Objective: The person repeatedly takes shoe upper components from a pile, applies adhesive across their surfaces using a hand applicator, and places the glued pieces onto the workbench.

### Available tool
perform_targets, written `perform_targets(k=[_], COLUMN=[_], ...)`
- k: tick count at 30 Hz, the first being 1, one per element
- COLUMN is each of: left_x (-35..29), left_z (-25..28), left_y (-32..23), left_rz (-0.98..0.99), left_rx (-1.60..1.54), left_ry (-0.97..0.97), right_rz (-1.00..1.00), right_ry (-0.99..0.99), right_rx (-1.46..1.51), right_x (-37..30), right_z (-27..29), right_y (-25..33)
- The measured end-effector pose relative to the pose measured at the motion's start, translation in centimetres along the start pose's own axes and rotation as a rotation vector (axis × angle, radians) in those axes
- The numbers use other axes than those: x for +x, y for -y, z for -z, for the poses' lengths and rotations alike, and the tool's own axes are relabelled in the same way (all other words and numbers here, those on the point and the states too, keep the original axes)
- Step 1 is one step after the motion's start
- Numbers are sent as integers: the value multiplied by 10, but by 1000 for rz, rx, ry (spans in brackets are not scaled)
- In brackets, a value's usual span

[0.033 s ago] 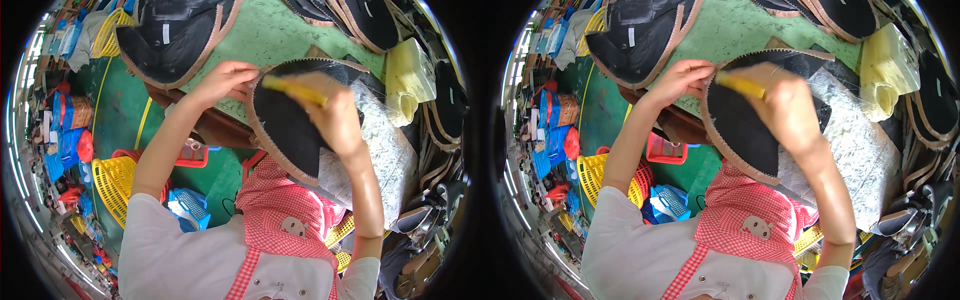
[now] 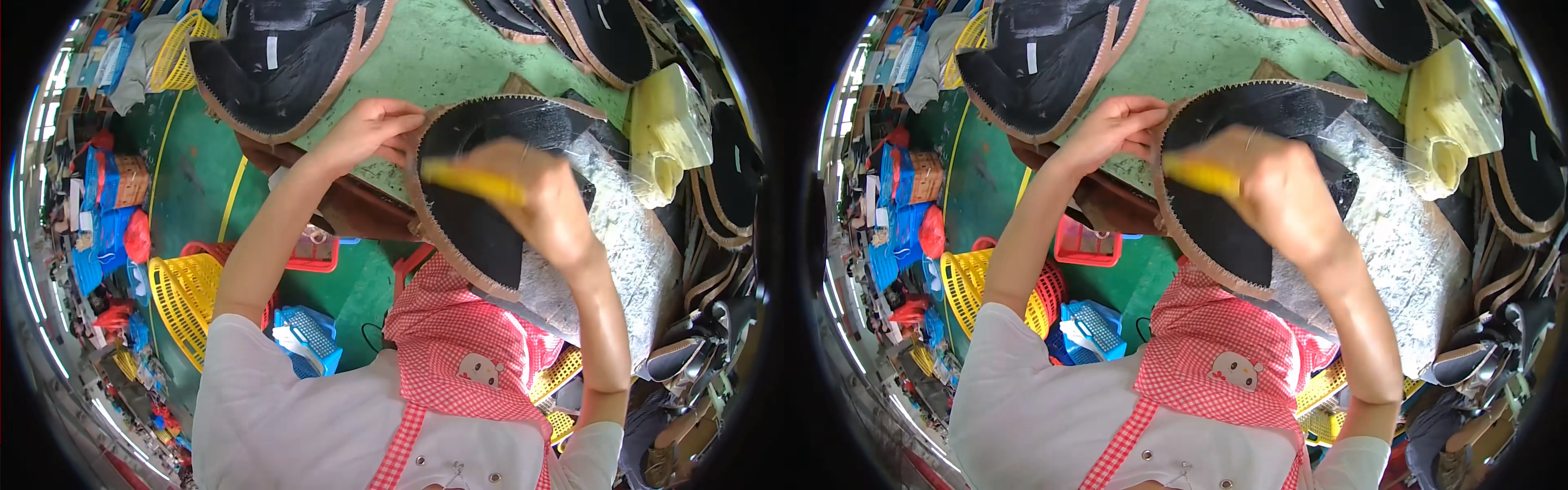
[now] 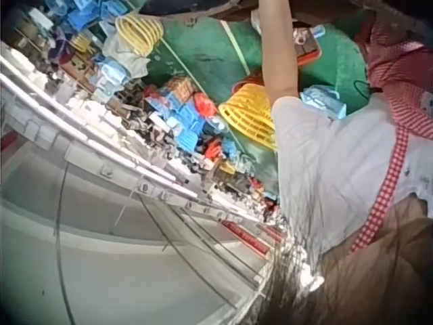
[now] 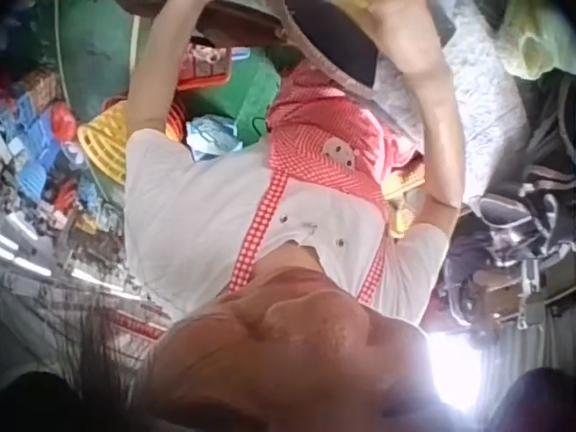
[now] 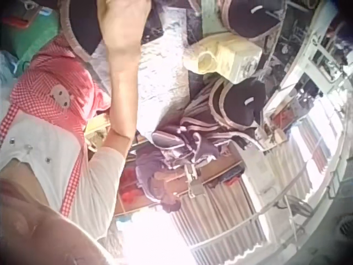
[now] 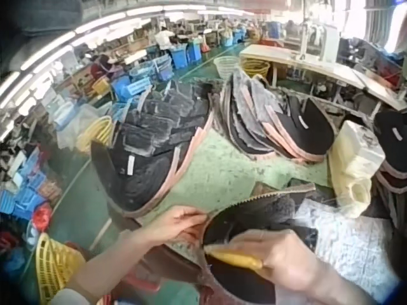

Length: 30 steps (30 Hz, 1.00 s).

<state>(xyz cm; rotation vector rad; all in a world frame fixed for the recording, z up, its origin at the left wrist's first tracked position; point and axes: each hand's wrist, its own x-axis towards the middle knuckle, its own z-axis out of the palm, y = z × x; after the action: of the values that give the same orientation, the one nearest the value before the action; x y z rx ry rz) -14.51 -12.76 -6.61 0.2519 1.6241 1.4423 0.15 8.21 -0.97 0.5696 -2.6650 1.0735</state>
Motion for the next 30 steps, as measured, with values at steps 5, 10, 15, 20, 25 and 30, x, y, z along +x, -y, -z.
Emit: perform_targets(k=[5, 10, 15, 20, 25, 30], left_x=[1, 1, -5, 7, 38, 52], left_z=[-2, -5, -3, -2, -51, -90], left_y=[9, 8, 4, -18, -65, -103], left_rz=[-110, -131, -155, -205, -532, -326], left_rx=[32, 72, 115, 279, 520, 1088], left_ry=[63, 38, -24, 63, 187, 339], right_rz=[-229, -314, -125, -486, -778, -783], right_ry=[292, 149, -32, 194, -723, -890], right_rx=[154, 118, -164, 318, -297, 206], right_x=[-50, -23, -24, -107, -116, -147], right_z=[64, 67, 19, 78, 135, 133], right_y=[17, 19, 1, 16, -27, -66])
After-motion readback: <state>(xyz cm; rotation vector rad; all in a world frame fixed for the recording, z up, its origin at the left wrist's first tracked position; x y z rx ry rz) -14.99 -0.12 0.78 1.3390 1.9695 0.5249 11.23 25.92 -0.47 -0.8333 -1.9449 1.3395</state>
